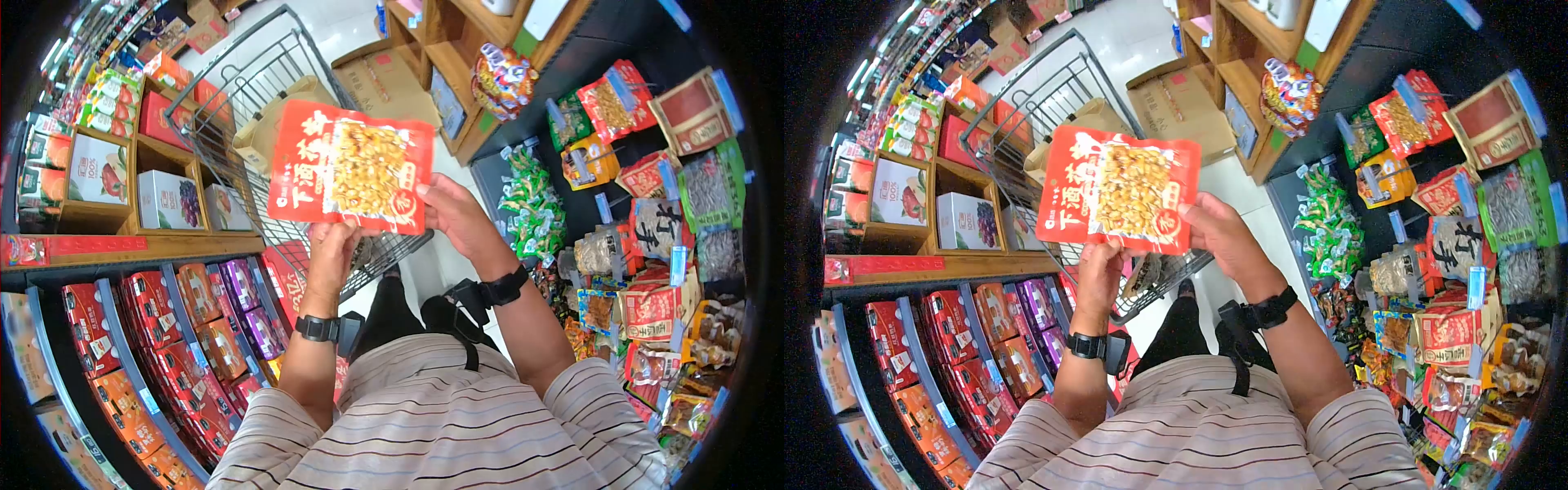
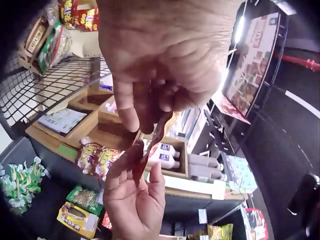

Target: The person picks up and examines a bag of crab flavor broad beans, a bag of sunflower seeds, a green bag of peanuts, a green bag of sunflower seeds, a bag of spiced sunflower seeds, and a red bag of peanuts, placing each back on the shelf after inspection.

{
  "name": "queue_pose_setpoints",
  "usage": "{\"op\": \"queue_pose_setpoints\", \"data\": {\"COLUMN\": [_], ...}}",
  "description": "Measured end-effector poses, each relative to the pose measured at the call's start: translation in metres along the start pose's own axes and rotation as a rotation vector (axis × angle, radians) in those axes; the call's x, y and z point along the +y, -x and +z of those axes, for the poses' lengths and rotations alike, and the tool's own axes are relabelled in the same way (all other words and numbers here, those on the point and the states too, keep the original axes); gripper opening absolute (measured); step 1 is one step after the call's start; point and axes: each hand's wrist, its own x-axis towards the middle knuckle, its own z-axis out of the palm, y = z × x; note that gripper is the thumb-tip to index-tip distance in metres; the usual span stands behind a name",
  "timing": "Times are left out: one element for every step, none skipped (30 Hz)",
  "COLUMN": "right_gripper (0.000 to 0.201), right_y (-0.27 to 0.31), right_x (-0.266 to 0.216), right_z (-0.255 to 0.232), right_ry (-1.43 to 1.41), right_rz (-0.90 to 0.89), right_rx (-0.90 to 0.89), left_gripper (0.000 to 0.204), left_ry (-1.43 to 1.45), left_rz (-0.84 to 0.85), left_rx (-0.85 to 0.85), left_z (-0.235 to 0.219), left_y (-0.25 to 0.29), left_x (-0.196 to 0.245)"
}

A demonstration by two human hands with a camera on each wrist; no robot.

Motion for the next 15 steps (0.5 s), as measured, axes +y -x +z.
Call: {"op": "queue_pose_setpoints", "data": {"right_gripper": [0.039, 0.040, 0.041, 0.044, 0.044, 0.044, 0.044, 0.042, 0.038, 0.034, 0.028, 0.021, 0.020, 0.019, 0.018], "right_y": [0.010, 0.020, 0.030, 0.037, 0.047, 0.059, 0.071, 0.073, 0.081, 0.092, 0.103, 0.113, 0.126, 0.137, 0.147], "right_x": [-0.006, -0.011, -0.017, -0.021, -0.028, -0.035, -0.042, -0.036, -0.036, -0.039, -0.040, -0.042, -0.049, -0.053, -0.056], "right_z": [-0.004, -0.010, -0.017, -0.027, -0.036, -0.043, -0.050, -0.071, -0.081, -0.087, -0.097, -0.104, -0.105, -0.102, -0.102], "right_ry": [-0.026, -0.053, -0.079, -0.102, -0.127, -0.150, -0.173, -0.211, -0.181, -0.142, -0.126, -0.125, -0.106, -0.094, -0.088], "right_rz": [-0.054, -0.109, -0.165, -0.192, -0.211, -0.230, -0.252, -0.283, -0.300, -0.334, -0.321, -0.300, -0.328, -0.344, -0.349], "right_rx": [0.026, 0.052, 0.080, 0.099, 0.094, 0.092, 0.093, 0.113, 0.143, 0.185, 0.214, 0.237, 0.249, 0.255, 0.255], "left_gripper": [0.022, 0.028, 0.035, 0.041, 0.041, 0.040, 0.040, 0.020, 0.022, 0.025, 0.031, 0.037, 0.040, 0.041, 0.042], "left_ry": [-0.082, -0.164, -0.149, -0.133, -0.137, -0.138, -0.139, -0.203, -0.208, -0.242, -0.188, -0.143, -0.180, -0.157, -0.138], "left_rz": [-0.036, -0.070, -0.072, -0.074, -0.076, -0.082, -0.088, -0.073, -0.078, -0.119, -0.098, -0.121, -0.138, -0.139, -0.145], "left_rx": [-0.030, -0.060, -0.106, -0.152, -0.183, -0.216, -0.252, -0.254, -0.283, -0.312, -0.369, -0.320, -0.372, -0.403, -0.423], "left_z": [-0.004, -0.019, -0.006, 0.007, 0.019, 0.027, 0.036, 0.043, 0.049, 0.045, 0.060, 0.082, 0.072, 0.089, 0.103], "left_y": [0.002, 0.003, 0.006, 0.009, 0.013, 0.017, 0.019, 0.024, 0.027, 0.022, 0.021, 0.025, 0.015, 0.016, 0.022], "left_x": [-0.007, -0.021, -0.020, -0.020, -0.018, -0.017, -0.017, -0.017, -0.018, -0.026, -0.028, -0.025, -0.033, -0.029, -0.025]}}
